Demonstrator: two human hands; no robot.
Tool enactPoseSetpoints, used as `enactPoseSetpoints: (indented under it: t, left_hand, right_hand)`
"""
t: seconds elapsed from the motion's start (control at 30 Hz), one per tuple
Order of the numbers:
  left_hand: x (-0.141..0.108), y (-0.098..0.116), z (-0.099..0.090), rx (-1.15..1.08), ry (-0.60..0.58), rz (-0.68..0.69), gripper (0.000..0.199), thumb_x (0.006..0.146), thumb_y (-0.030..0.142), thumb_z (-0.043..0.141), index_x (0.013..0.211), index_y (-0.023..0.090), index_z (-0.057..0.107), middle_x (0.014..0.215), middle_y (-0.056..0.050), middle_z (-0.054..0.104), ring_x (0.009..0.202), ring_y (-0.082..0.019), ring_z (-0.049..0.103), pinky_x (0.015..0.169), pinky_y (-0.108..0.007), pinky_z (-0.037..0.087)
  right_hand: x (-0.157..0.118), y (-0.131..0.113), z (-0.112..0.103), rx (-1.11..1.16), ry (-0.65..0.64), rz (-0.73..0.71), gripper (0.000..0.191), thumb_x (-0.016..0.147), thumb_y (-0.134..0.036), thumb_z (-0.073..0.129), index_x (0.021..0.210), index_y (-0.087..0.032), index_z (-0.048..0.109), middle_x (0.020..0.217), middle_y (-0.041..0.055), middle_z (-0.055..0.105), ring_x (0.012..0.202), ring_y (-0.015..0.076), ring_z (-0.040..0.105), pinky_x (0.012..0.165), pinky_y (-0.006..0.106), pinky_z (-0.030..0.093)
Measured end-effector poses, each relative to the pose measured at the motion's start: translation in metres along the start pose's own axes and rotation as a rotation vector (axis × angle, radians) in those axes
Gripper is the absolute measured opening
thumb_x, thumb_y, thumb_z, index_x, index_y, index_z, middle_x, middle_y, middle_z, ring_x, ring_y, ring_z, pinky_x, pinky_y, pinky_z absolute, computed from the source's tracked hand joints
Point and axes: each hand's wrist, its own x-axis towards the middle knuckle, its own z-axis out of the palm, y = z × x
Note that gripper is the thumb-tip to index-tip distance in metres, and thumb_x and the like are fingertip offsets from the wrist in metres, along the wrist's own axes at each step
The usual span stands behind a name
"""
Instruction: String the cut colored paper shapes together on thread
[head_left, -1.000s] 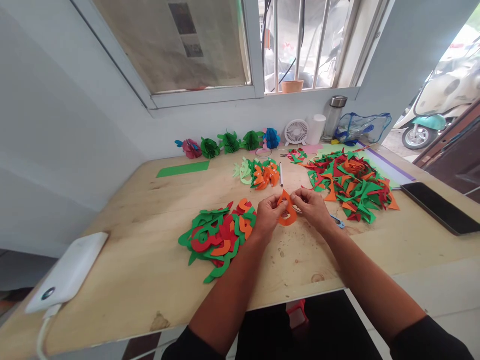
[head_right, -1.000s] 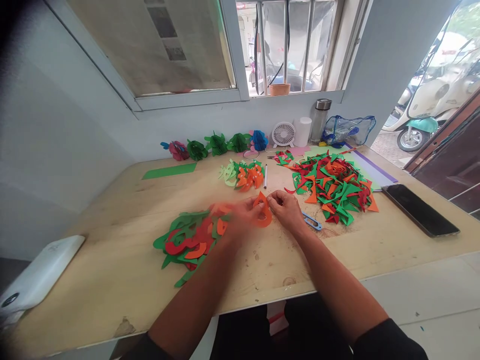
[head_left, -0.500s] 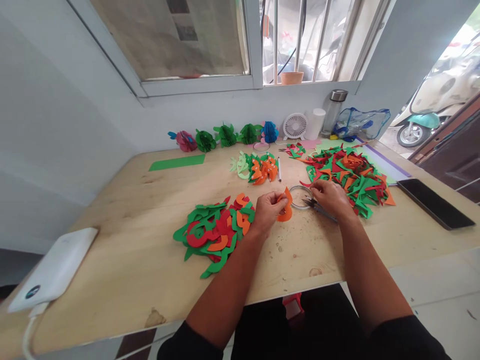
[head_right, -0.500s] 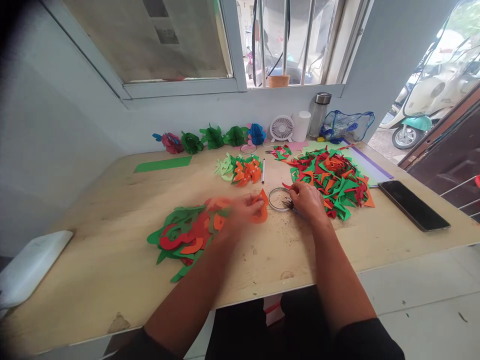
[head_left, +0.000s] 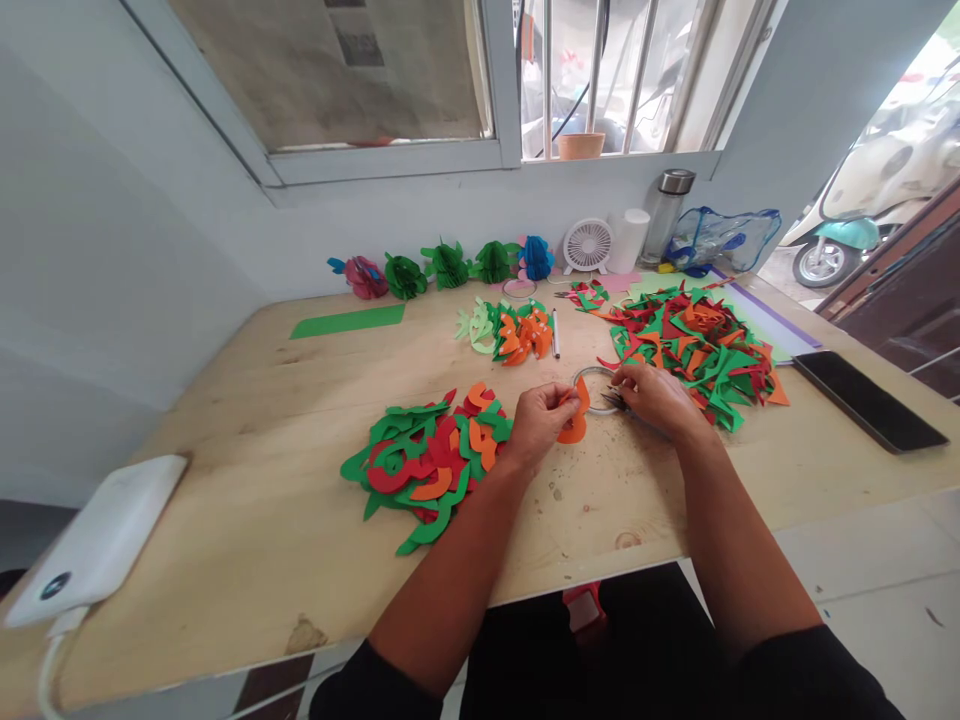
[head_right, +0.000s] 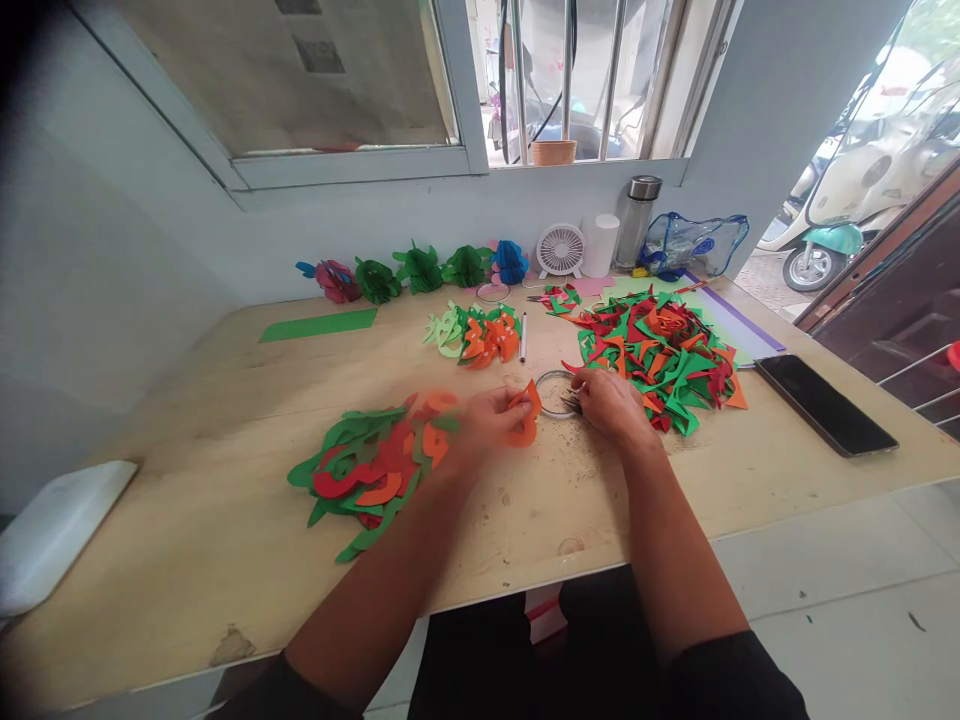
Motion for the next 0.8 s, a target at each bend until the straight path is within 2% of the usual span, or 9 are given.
enactPoseSetpoints:
  t: [0.27, 0.63, 0.8]
  left_hand:
    - [0.0029, -0.0032, -0.0006, 0.002, -0.011, 0.003, 0.01, 0.057, 0.019, 0.067, 0.063, 0.012, 0.063, 0.054, 0.003, 0.056, 0.047, -0.005, 0.045, 0.048, -0.018, 0.036]
    - [0.0029, -0.0028, -0.0006, 0.002, -0.008, 0.018, 0.009, 0.057, 0.018, 0.066, 0.063, 0.012, 0.062, 0.054, 0.003, 0.056, 0.047, -0.005, 0.046, 0.047, -0.018, 0.037]
    - [0.0038, -0.0047, -0.0015, -0.02, -0.007, 0.028, 0.012, 0.057, 0.02, 0.069, 0.064, 0.013, 0.062, 0.055, 0.003, 0.057, 0.047, -0.006, 0.047, 0.046, -0.018, 0.037]
  right_hand:
    - [-0.0011, 0.0016, -0.004, 0.008, -0.024, 0.006, 0.022, 0.074, -0.016, 0.05, 0.084, -0.024, 0.068, 0.084, 0.0014, 0.07, 0.075, 0.0173, 0.06, 0.056, 0.024, 0.032]
    - [-0.0034, -0.0017, -0.0049, 0.007, -0.026, 0.024, 0.015, 0.073, -0.019, 0.051, 0.079, -0.023, 0.064, 0.08, 0.0013, 0.068, 0.072, 0.0163, 0.058, 0.055, 0.024, 0.03]
    - [-0.0013, -0.0002, -0.0021, 0.013, 0.034, 0.039, 0.013, 0.074, -0.022, 0.05, 0.075, -0.022, 0.064, 0.076, 0.0035, 0.067, 0.071, 0.0181, 0.057, 0.054, 0.026, 0.029]
